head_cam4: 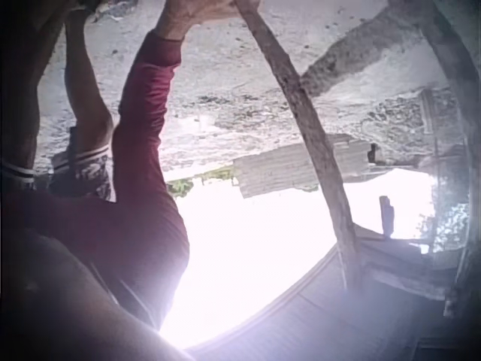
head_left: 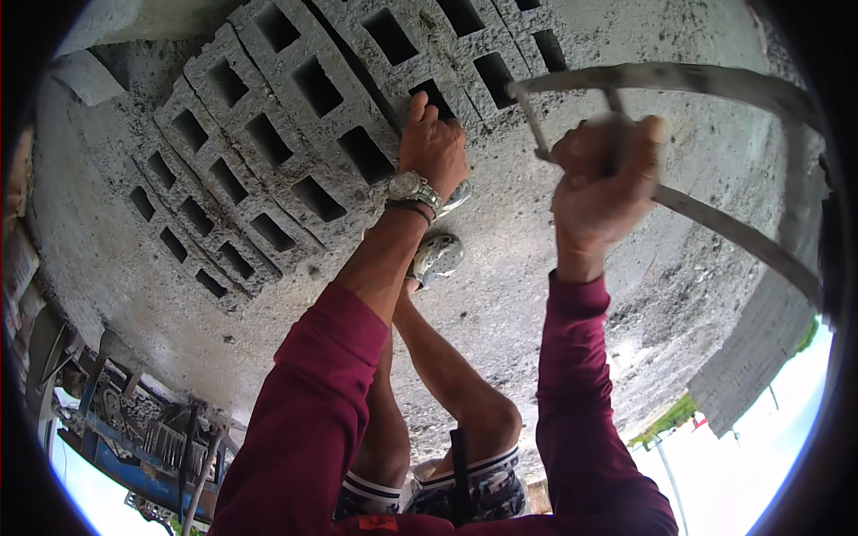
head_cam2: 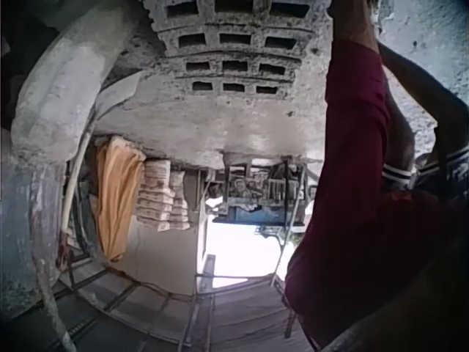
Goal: The person moves concrete blocks from one area to another by hand and using a metal block-carrying tool, stacking them onto existing piles.
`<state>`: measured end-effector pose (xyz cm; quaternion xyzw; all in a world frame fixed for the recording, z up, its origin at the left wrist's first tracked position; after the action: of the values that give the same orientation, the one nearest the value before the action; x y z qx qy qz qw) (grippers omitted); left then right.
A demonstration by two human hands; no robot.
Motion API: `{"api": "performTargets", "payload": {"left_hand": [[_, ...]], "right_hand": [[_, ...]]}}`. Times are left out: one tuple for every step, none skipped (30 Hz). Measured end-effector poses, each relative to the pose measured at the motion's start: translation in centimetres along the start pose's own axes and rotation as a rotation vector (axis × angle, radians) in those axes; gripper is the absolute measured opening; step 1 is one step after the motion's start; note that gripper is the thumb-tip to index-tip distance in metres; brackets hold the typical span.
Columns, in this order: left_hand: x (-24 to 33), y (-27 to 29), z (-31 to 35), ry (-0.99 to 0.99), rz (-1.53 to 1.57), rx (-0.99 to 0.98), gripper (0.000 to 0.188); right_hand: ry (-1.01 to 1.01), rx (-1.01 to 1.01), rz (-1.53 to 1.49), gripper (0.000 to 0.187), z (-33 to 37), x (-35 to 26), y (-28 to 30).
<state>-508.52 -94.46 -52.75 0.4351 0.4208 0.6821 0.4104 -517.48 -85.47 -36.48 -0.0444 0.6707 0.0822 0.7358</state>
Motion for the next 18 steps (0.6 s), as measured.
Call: {"api": "performTargets", "payload": {"left_hand": [[0.2, 0.0, 0.0, -0.006, 0.003, 0.003, 0.032], [0.6, -0.2, -0.2, -0.014, 0.011, 0.009, 0.032], [0.5, -0.2, -0.2, -0.011, 0.012, 0.011, 0.032], [0.2, -0.2, -0.1, -0.011, 0.006, 0.000, 0.032], [0.3, -0.2, -0.2, -0.014, 0.006, -0.009, 0.032], [0.2, -0.3, -0.1, -0.014, 0.004, -0.019, 0.032], [0.0, -0.2, 0.0, -0.007, 0.002, -0.012, 0.031], [0.2, 0.0, -0.1, -0.005, 0.004, -0.002, 0.031], [0.2, -0.1, -0.1, -0.003, 0.005, 0.005, 0.031], [0.3, 0.6, 0.1, -0.021, 0.022, 0.111, 0.026], [0.5, 0.5, 0.4, -0.034, 0.060, 0.113, 0.024], [1.2, 0.8, 0.2, -0.055, 0.106, 0.124, 0.022], [0.6, 1.0, 0.1, -0.054, 0.129, 0.130, 0.020], [0.5, 1.2, 0.4, -0.070, 0.164, 0.192, 0.015], [0.3, 1.1, 0.7, -0.064, 0.185, 0.200, 0.010], [0.3, 1.1, 0.8, -0.061, 0.208, 0.210, 0.008], [0.1, 1.1, 0.8, -0.057, 0.227, 0.222, 0.011], [0.2, 0.8, 0.7, -0.057, 0.181, 0.189, 0.010]], "right_hand": [[0.073, -0.081, -0.099, 0.060, -0.8, -2.7, -0.6], [0.223, -0.134, -0.215, 0.059, -1.3, -6.1, -1.6], [0.307, -0.243, -0.249, 0.057, -1.9, -9.0, -2.9], [0.387, -0.359, -0.292, 0.055, -2.3, -11.9, -4.3], [0.468, -0.395, -0.140, 0.051, -2.6, -12.4, -4.8], [0.555, -0.424, 0.002, 0.046, -2.7, -12.9, -5.4], [0.693, -0.318, 0.238, 0.039, -2.9, -10.6, -5.5], [0.828, -0.200, 0.481, 0.031, -3.1, -7.7, -5.6], [0.953, -0.076, 0.723, 0.024, -3.1, -4.1, -6.0], [0.654, -0.161, 0.578, 0.028, -4.0, -0.4, -6.8], [0.331, -0.183, 0.385, 0.033, -4.6, 3.7, -7.3], [0.055, -0.132, 0.233, 0.039, -4.8, 7.7, -7.3], [0.014, -0.145, 0.177, 0.041, -5.0, 8.5, -7.8], [-0.035, -0.155, 0.132, 0.042, -4.8, 9.2, -7.8], [-0.081, -0.161, 0.089, 0.044, -4.6, 9.7, -7.7], [-0.042, -0.147, 0.134, 0.044, -4.6, 9.6, -7.3], [0.000, -0.135, 0.175, 0.045, -4.3, 8.7, -7.5], [0.043, -0.119, 0.216, 0.045, -4.1, 7.8, -7.5]]}}
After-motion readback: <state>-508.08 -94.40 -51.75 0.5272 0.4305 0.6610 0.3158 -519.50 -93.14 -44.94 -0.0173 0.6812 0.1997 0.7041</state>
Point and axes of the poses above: each hand's wrist, its own z-axis away from the middle knuckle, its own y-axis out of the back of the hand, x = y × z, the point moved 8 cm from there along -z, towards the middle knuckle, and after that the axes turned 1 degree about -y, right-handed, at the moved point
